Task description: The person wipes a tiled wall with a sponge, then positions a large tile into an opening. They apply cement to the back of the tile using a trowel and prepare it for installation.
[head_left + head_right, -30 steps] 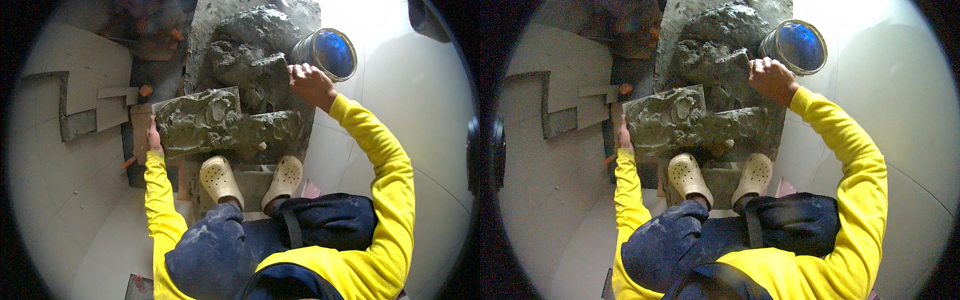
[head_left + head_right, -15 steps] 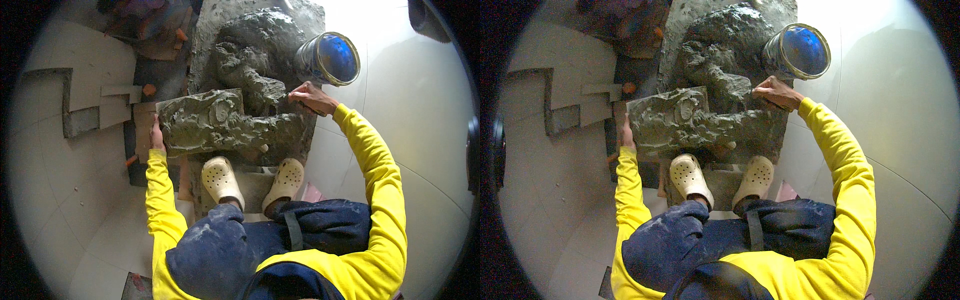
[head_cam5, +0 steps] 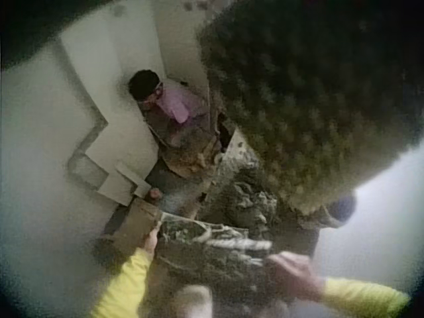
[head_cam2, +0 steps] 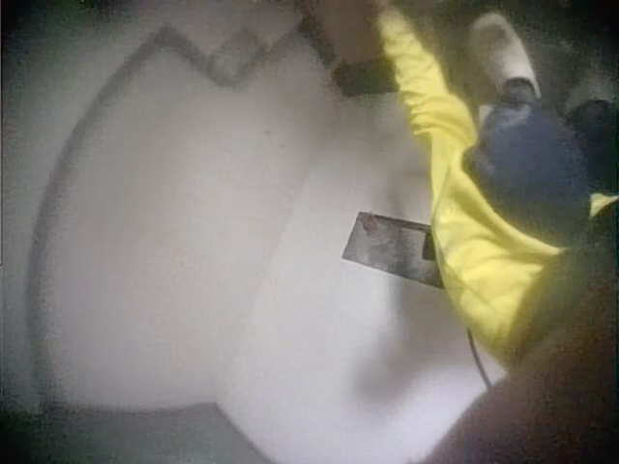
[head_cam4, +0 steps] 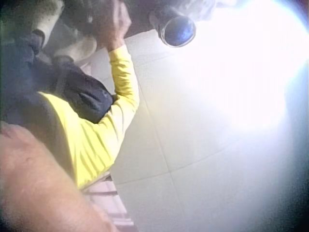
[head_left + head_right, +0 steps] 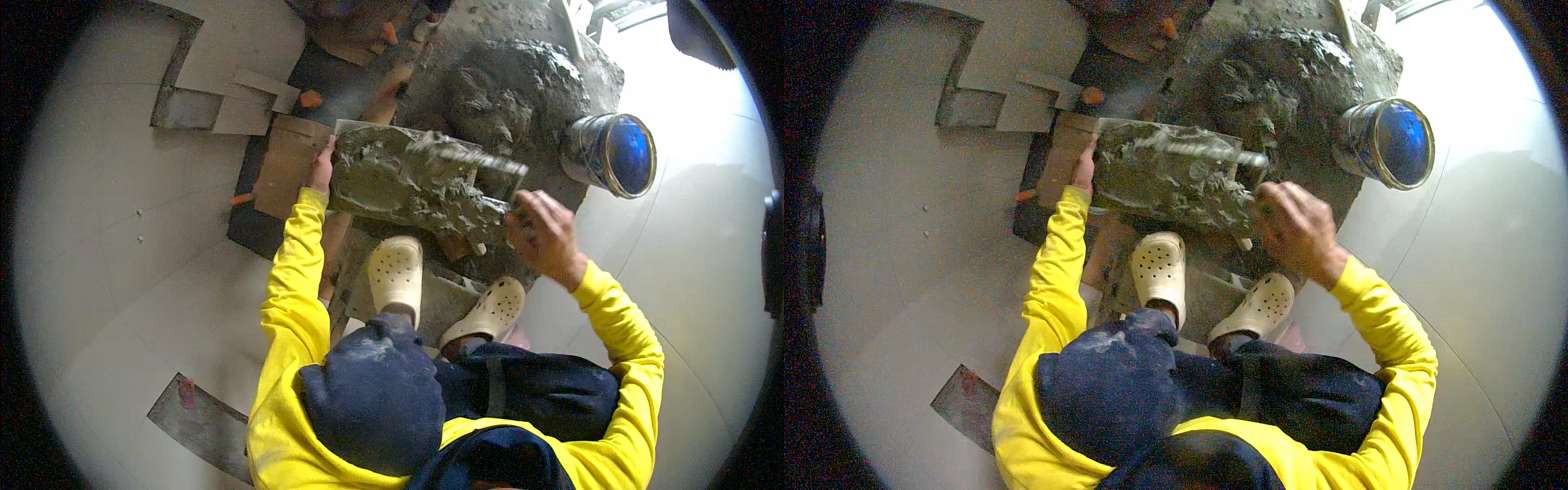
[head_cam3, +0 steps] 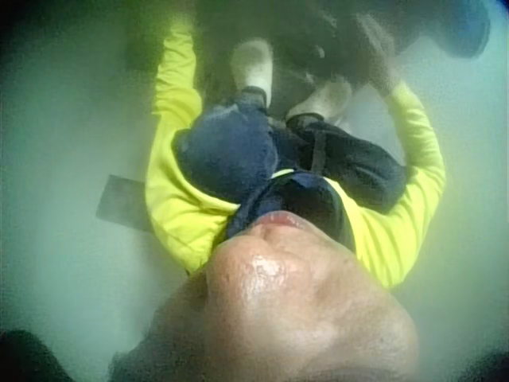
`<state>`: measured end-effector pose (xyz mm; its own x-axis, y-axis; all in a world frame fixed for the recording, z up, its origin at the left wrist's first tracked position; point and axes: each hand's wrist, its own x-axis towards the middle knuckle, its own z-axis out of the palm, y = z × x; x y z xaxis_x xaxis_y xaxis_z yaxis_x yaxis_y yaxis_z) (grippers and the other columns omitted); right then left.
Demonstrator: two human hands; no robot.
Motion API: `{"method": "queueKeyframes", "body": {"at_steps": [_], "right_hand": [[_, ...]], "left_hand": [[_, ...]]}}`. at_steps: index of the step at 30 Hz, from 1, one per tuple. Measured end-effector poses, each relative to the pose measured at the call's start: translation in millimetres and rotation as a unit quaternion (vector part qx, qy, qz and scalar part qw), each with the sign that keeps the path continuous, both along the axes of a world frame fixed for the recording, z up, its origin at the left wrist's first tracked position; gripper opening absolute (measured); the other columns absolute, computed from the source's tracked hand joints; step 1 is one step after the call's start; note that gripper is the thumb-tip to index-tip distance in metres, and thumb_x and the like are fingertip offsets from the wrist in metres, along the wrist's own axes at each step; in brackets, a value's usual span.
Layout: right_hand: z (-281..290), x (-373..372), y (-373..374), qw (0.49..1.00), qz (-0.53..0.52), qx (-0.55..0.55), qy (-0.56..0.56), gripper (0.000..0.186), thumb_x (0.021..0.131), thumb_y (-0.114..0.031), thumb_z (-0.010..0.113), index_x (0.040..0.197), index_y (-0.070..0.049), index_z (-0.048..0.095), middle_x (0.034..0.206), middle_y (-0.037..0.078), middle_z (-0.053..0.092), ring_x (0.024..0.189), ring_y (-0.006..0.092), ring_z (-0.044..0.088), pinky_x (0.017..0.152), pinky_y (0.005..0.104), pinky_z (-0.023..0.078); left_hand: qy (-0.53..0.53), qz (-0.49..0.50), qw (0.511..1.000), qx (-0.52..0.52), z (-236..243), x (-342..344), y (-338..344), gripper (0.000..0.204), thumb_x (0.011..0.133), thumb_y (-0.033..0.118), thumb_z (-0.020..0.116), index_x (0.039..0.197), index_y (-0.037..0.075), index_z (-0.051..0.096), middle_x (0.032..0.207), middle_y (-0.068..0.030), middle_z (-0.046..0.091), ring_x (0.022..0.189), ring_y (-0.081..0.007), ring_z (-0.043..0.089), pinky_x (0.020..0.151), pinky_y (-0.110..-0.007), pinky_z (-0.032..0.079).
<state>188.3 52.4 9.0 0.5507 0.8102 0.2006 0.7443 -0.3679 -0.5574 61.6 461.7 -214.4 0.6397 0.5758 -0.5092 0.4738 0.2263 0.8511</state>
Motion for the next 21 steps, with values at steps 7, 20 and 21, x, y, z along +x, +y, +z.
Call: {"method": "queueKeyframes", "body": {"at_steps": [7,20,21], "right_hand": [[-67.0,-38.9,8.9,0.976,0.094,-0.196,0.018,0.052,0.093,-0.024,0.066,0.139,-0.006,0.049,0.094,0.013,0.061,0.082,0.0318,0.067,0.061,0.0425,0.055],[-22.4,24.4,60.3,0.912,0.269,-0.268,-0.159,0.04,0.091,-0.021,0.065,0.126,-0.002,0.059,0.094,0.007,0.061,0.083,0.0221,0.066,0.066,0.0371,0.056],[-24.7,25.1,73.2,0.893,0.285,-0.312,-0.156,0.04,0.091,-0.021,0.064,0.125,-0.002,0.059,0.095,0.008,0.063,0.082,0.0234,0.067,0.066,0.038,0.056]], "left_hand": [[0.008,-0.016,1.0,-0.014,0.0,13.7,-12.7,0.073,0.103,0.055,0.055,0.148,-0.003,0.052,0.153,-0.0104,0.052,0.138,-0.0242,0.048,0.117,-0.036,0.034],[0.019,0.0,1.0,-0.004,-5.6,4.2,-4.4,0.086,0.097,0.067,0.056,0.145,-0.004,0.054,0.151,-0.0205,0.052,0.139,-0.0314,0.049,0.113,-0.039,0.037],[0.02,-0.003,1.0,0.004,-15.3,-0.5,0.8,0.087,0.096,0.068,0.056,0.145,-0.005,0.054,0.151,-0.0213,0.052,0.138,-0.0315,0.049,0.113,-0.04,0.038]]}}
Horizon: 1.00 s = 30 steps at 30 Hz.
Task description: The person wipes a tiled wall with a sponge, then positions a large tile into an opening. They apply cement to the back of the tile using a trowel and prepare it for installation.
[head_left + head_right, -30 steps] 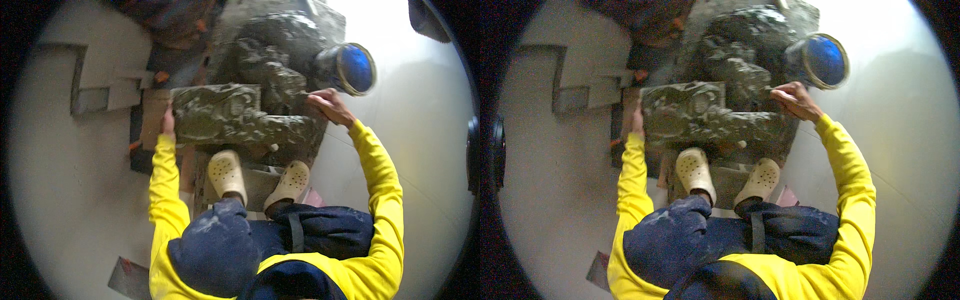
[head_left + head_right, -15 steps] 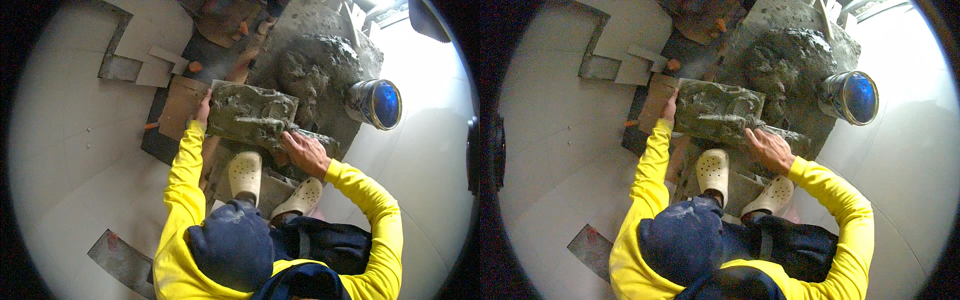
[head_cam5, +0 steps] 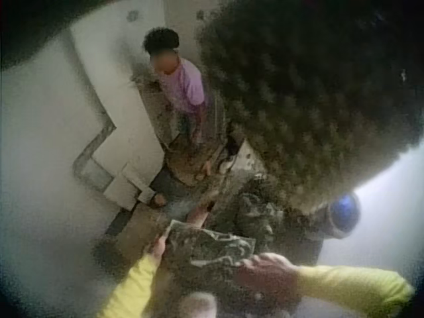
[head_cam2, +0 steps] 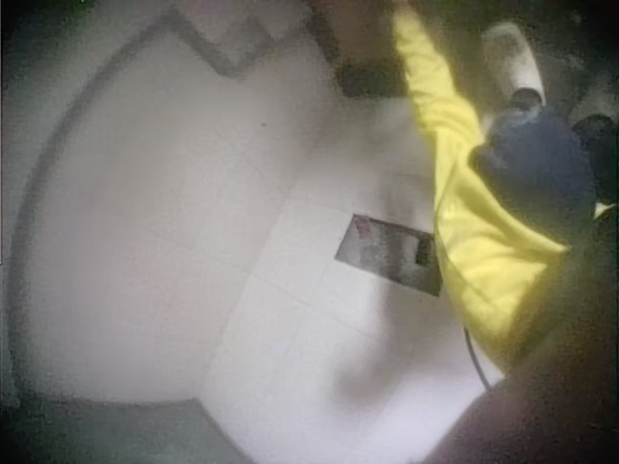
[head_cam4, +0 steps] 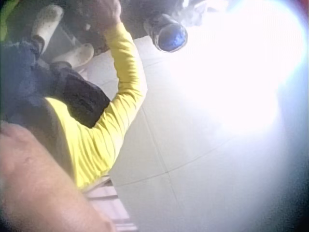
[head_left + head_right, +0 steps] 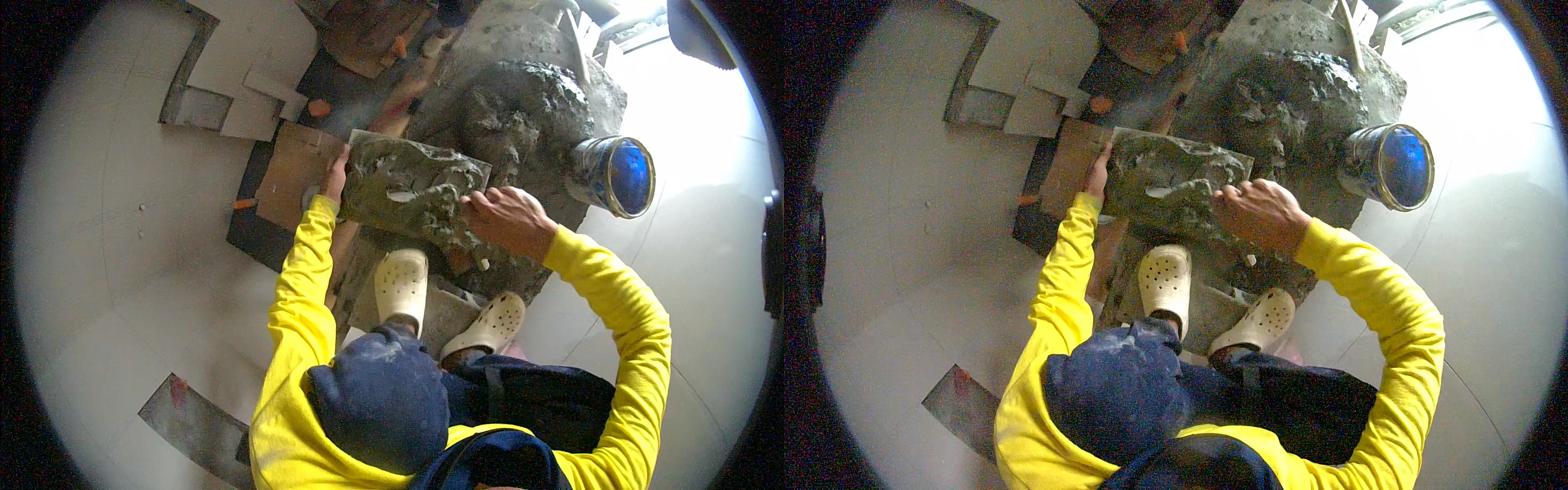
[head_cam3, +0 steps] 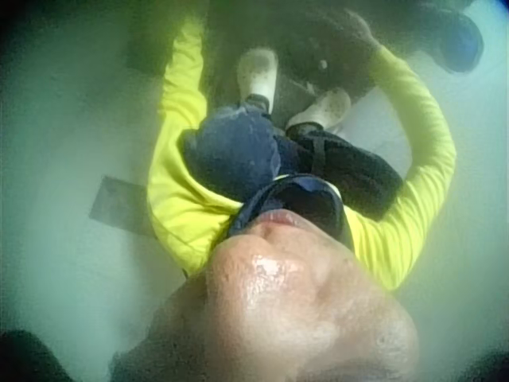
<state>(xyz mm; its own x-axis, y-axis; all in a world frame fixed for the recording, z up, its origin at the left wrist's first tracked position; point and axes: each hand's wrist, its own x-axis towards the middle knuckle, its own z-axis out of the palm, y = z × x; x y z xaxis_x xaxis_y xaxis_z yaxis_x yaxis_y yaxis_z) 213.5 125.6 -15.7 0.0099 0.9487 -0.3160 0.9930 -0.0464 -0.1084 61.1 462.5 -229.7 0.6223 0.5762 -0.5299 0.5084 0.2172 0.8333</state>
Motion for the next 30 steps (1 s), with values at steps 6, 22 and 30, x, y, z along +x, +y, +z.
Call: {"method": "queueKeyframes", "body": {"at_steps": [6,22,30], "right_hand": [[-18.7,14.4,9.4,0.972,-0.14,0.005,0.187,0.021,0.095,-0.018,0.061,0.1,0.002,0.063,0.082,0.02,0.065,0.07,0.0401,0.067,0.063,0.0494,0.054],[-3.7,23.2,4.4,0.967,-0.171,-0.101,0.162,0.022,0.096,-0.015,0.056,0.11,0.001,0.064,0.081,0.019,0.066,0.074,0.0339,0.071,0.061,0.0481,0.054],[35.3,4.9,1.3,0.633,-0.486,-0.174,0.577,0.046,0.109,-0.037,0.05,0.081,-0.003,0.061,0.057,0.002,0.055,0.042,0.0114,0.048,0.041,0.0335,0.041]], "left_hand": [[0.112,-0.027,0.993,0.033,1.6,15.5,2.0,0.089,0.095,0.069,0.057,0.139,-0.008,0.058,0.144,-0.0239,0.057,0.133,-0.0343,0.053,0.111,-0.04,0.04],[-0.024,0.028,0.984,-0.176,2.8,5.9,-5.3,0.072,0.102,0.058,0.054,0.144,0.0,0.056,0.145,-0.0098,0.058,0.127,-0.0261,0.057,0.11,-0.037,0.041],[-0.023,0.012,0.988,-0.151,-43.6,-17.5,16.1,0.078,0.101,0.062,0.053,0.145,-0.001,0.055,0.149,-0.0126,0.055,0.132,-0.0276,0.054,0.112,-0.037,0.039]]}}
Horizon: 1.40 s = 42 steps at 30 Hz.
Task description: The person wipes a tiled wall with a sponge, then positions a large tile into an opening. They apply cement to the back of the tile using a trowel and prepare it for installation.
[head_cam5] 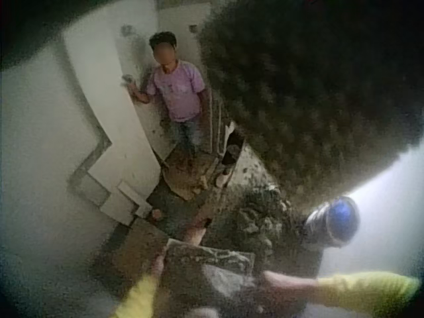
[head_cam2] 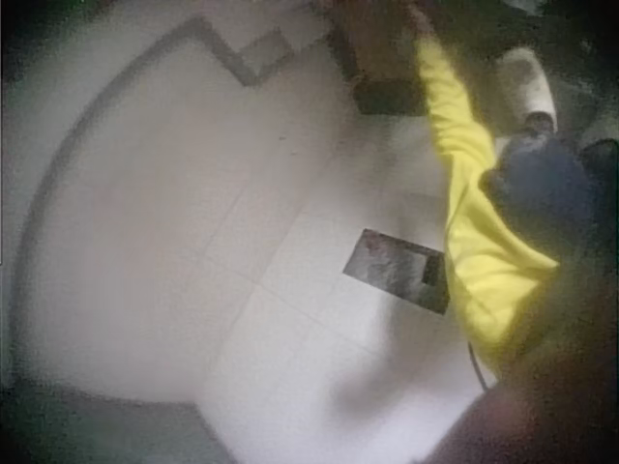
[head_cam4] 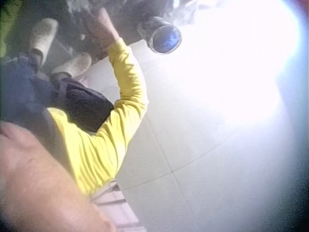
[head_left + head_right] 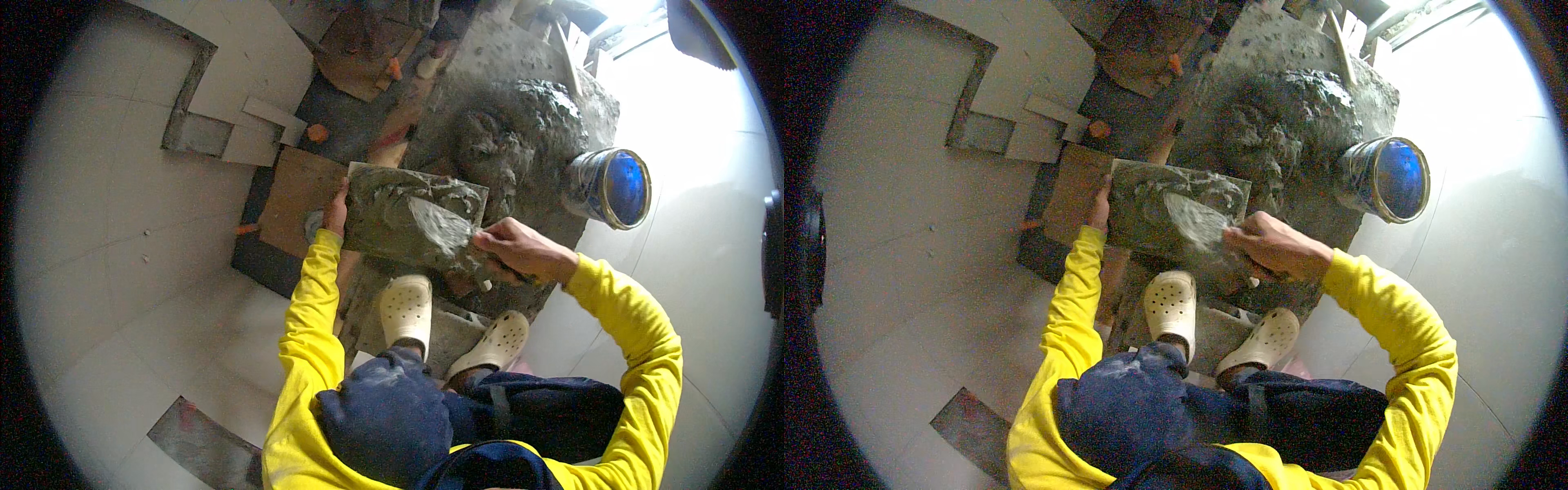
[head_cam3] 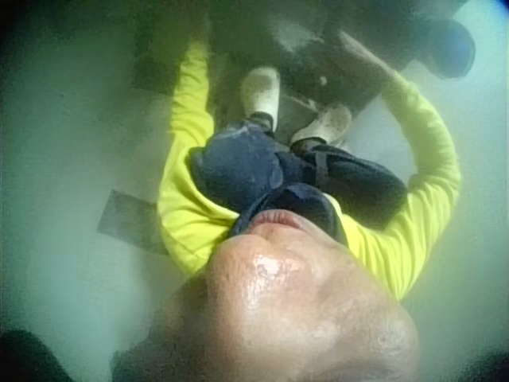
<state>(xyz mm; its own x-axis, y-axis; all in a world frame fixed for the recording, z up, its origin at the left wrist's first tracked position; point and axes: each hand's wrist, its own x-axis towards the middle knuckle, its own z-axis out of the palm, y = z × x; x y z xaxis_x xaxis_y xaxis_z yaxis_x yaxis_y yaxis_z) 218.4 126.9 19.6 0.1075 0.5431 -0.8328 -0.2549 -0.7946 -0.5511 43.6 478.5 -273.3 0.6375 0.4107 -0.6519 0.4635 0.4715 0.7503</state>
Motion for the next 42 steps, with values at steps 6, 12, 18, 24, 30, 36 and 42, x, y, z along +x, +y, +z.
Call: {"method": "queueKeyframes", "body": {"at_steps": [6,12,18,24,30,36,42], "right_hand": [[-66.4,-73.2,38.9,0.986,-0.166,0.016,0.028,0.046,0.108,-0.035,0.046,0.085,0.001,0.064,0.066,0.009,0.063,0.053,0.0203,0.062,0.05,0.0368,0.051],[-49.3,-28.1,15.1,0.98,0.192,0.024,-0.051,0.044,0.108,-0.033,0.048,0.084,0.001,0.062,0.062,0.009,0.062,0.048,0.0176,0.059,0.043,0.0379,0.047],[-18.9,2.8,-25.6,0.943,0.272,0.093,-0.168,0.041,0.107,-0.025,0.047,0.076,0.0,0.057,0.056,0.011,0.06,0.046,0.0207,0.063,0.044,0.0383,0.052],[-10.8,-0.4,-15.4,0.986,0.126,0.019,-0.108,0.05,0.109,-0.031,0.041,0.07,-0.003,0.055,0.049,0.007,0.057,0.039,0.0163,0.056,0.043,0.0352,0.05],[-1.7,-15.5,-35.4,0.975,0.141,0.088,-0.145,0.049,0.109,-0.031,0.044,0.077,0.002,0.062,0.055,0.01,0.059,0.044,0.0203,0.06,0.048,0.0381,0.051],[-15.1,-27.4,44.2,0.995,-0.042,0.05,-0.077,0.05,0.108,-0.032,0.047,0.076,0.004,0.06,0.053,0.013,0.058,0.046,0.024,0.062,0.049,0.0447,0.051],[-87.7,-73.6,78.6,0.975,0.058,0.123,-0.177,0.044,0.11,-0.031,0.043,0.082,0.0,0.057,0.061,0.005,0.058,0.047,0.0169,0.058,0.042,0.0376,0.047]], "left_hand": [[-0.024,-0.015,1.0,-0.008,-4.4,14.5,-13.0,0.079,0.101,0.062,0.054,0.148,-0.003,0.052,0.154,-0.0139,0.05,0.138,-0.0289,0.049,0.117,-0.038,0.034],[-0.02,0.087,0.988,-0.127,-20.8,-5.5,15.1,0.07,0.103,0.055,0.054,0.145,-0.001,0.055,0.146,-0.0095,0.056,0.132,-0.0251,0.053,0.114,-0.036,0.038],[-0.044,0.026,0.997,0.05,-25.6,-5.8,-7.9,0.075,0.102,0.056,0.055,0.148,-0.003,0.051,0.156,-0.0134,0.047,0.141,-0.0274,0.045,0.118,-0.037,0.033],[-0.001,-0.017,0.995,0.103,-20.4,2.9,8.0,0.077,0.102,0.055,0.054,0.15,-0.005,0.048,0.16,-0.0152,0.042,0.146,-0.0286,0.04,0.121,-0.037,0.029],[-0.026,0.006,0.992,0.124,-17.0,5.1,6.3,0.08,0.103,0.059,0.05,0.153,-0.004,0.042,0.16,-0.0126,0.04,0.143,-0.026,0.04,0.119,-0.036,0.03],[-0.019,0.024,0.987,0.161,-25.0,-4.9,13.1,0.084,0.104,0.062,0.045,0.157,-0.002,0.036,0.16,-0.0101,0.038,0.139,-0.0234,0.04,0.116,-0.035,0.03],[-0.022,0.03,0.982,0.187,-33.4,-5.6,21.1,0.088,0.105,0.066,0.04,0.16,-0.001,0.03,0.16,-0.0075,0.036,0.136,-0.0207,0.04,0.114,-0.035,0.031]]}}
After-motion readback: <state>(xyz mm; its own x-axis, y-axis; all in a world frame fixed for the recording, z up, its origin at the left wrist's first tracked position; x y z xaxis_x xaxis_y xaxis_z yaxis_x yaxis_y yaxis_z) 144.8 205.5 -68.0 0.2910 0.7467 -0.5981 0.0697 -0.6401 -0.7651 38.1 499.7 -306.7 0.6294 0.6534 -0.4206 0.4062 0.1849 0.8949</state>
